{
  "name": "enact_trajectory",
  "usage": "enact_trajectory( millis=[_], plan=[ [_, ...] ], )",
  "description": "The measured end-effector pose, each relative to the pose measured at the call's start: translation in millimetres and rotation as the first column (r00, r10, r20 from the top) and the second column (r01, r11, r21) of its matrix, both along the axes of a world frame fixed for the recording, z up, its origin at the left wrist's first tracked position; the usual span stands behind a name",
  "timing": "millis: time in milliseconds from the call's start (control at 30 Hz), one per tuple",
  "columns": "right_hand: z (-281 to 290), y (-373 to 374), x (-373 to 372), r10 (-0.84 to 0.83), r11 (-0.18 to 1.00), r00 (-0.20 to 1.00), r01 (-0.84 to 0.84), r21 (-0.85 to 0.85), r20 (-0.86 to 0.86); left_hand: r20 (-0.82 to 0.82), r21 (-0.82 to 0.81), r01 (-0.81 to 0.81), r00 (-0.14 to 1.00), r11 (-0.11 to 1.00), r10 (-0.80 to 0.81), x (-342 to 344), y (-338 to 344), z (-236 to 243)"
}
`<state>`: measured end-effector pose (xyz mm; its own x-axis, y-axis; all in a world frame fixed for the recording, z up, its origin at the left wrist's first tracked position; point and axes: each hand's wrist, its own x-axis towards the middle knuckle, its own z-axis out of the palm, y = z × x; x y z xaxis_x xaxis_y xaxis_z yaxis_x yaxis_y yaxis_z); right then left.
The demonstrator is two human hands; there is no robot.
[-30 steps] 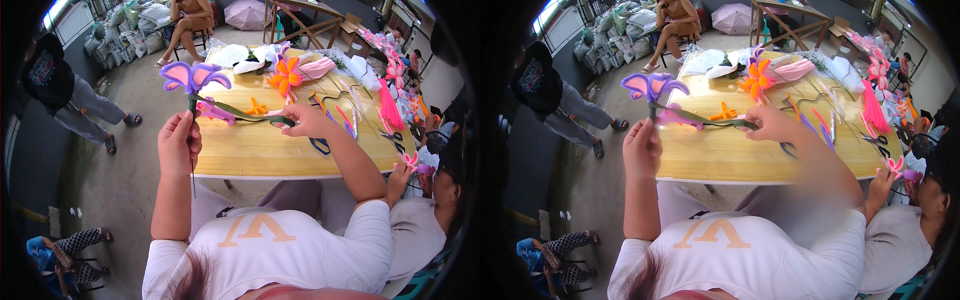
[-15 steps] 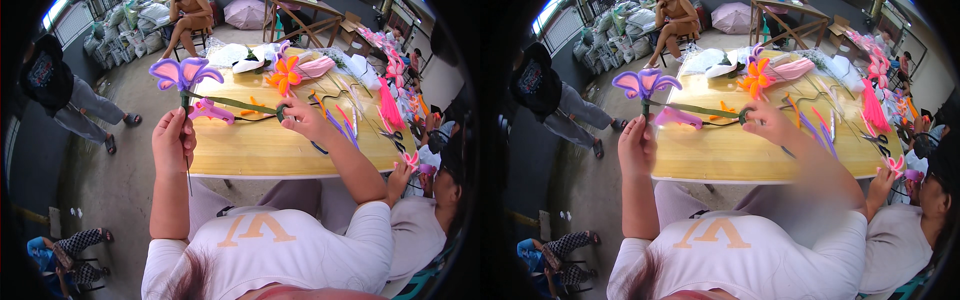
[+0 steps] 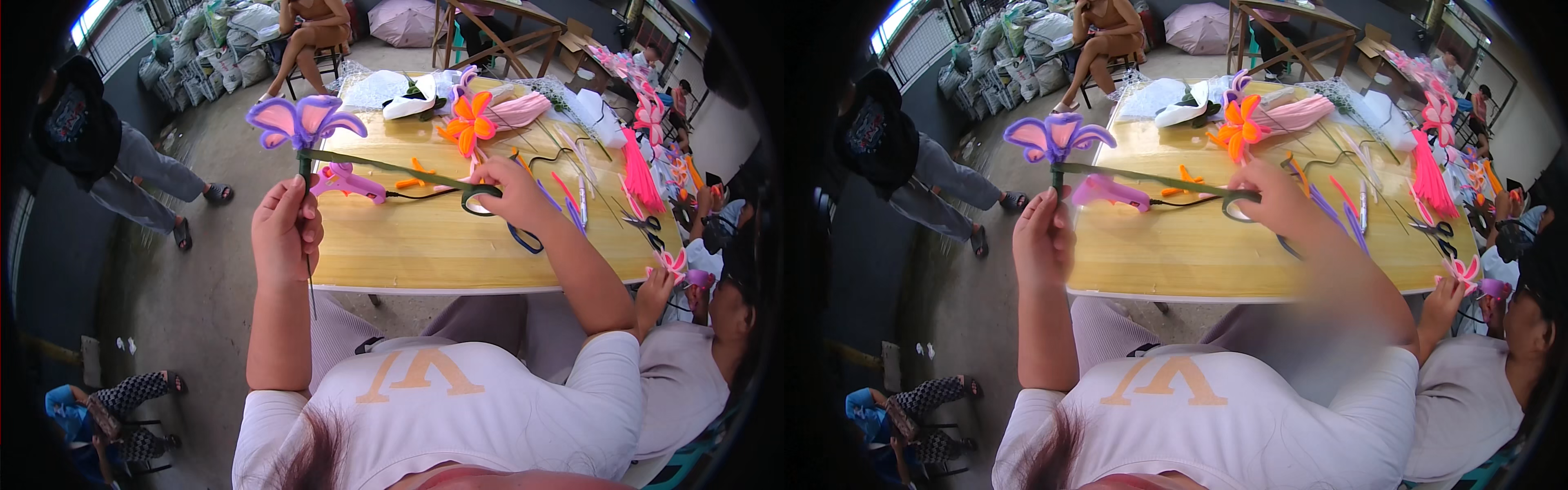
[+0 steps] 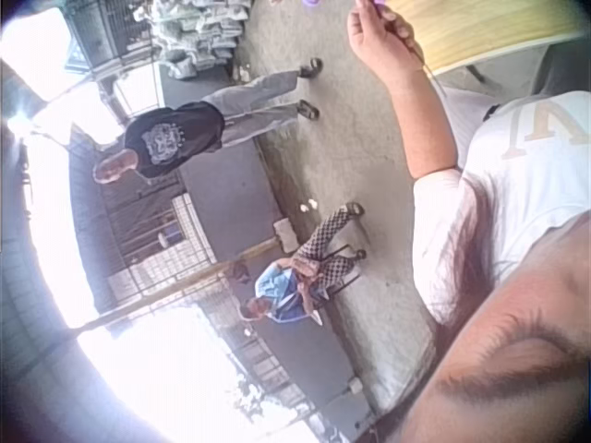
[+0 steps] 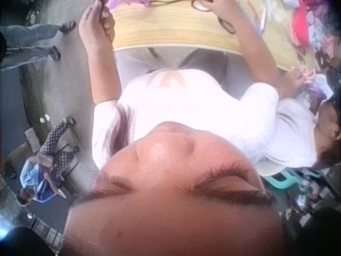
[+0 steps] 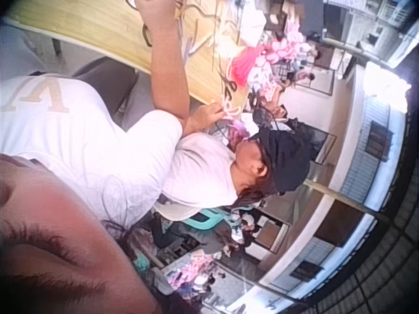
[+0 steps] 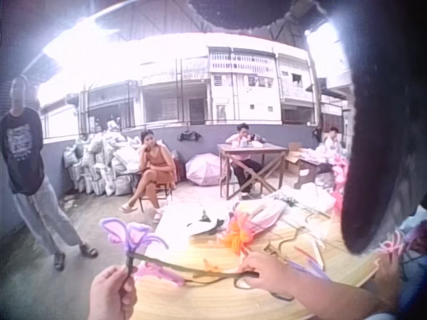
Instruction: The person assembles a decorative paper flower by wrapping green floral tape around a wire stem and attaching purple and orange pipe cleaner petals.
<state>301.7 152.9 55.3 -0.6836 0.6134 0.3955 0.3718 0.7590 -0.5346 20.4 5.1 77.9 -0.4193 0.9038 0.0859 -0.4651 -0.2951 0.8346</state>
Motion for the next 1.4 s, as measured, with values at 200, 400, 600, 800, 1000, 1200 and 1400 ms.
enact_trajectory(
  millis=[200,400,600,800,1000,1200,1400],
  plan=[
    [-6.6,-29.0,-4.8,0.088,0.917,0.925,-0.221,0.332,0.371,-0.015,-0.024,0.017,1.000,1.000,-0.017,1.3,1.1,-3.2],
    [-5.5,-29.9,1.2,0.160,0.985,0.890,-0.171,-0.012,0.427,-0.021,-0.042,0.031,0.999,0.999,-0.032,5.0,-0.7,-0.8],
    [18.9,-27.9,-0.3,0.170,0.985,0.939,-0.168,-0.033,0.298,-0.018,-0.079,0.055,0.998,0.995,-0.056,19.6,-6.6,6.8],
    [49.0,-38.7,-59.6,0.222,0.688,0.948,-0.319,-0.652,-0.230,-0.158,-0.066,0.027,0.987,0.997,-0.037,31.8,-16.2,10.3],
    [34.6,-53.1,-111.6,0.062,0.362,0.784,-0.595,-0.718,-0.618,-0.386,-0.017,-0.071,0.921,0.997,0.059,38.0,-24.6,12.0],
    [35.1,-57.0,-117.6,0.000,0.400,0.730,-0.626,-0.669,-0.683,-0.531,0.023,-0.160,0.835,0.987,0.147,41.3,-24.0,7.2],
    [39.6,-66.8,-119.4,-0.024,0.547,0.666,-0.616,-0.567,-0.746,-0.538,0.002,-0.176,0.830,0.984,0.150,38.6,-18.2,2.0]
  ],
)
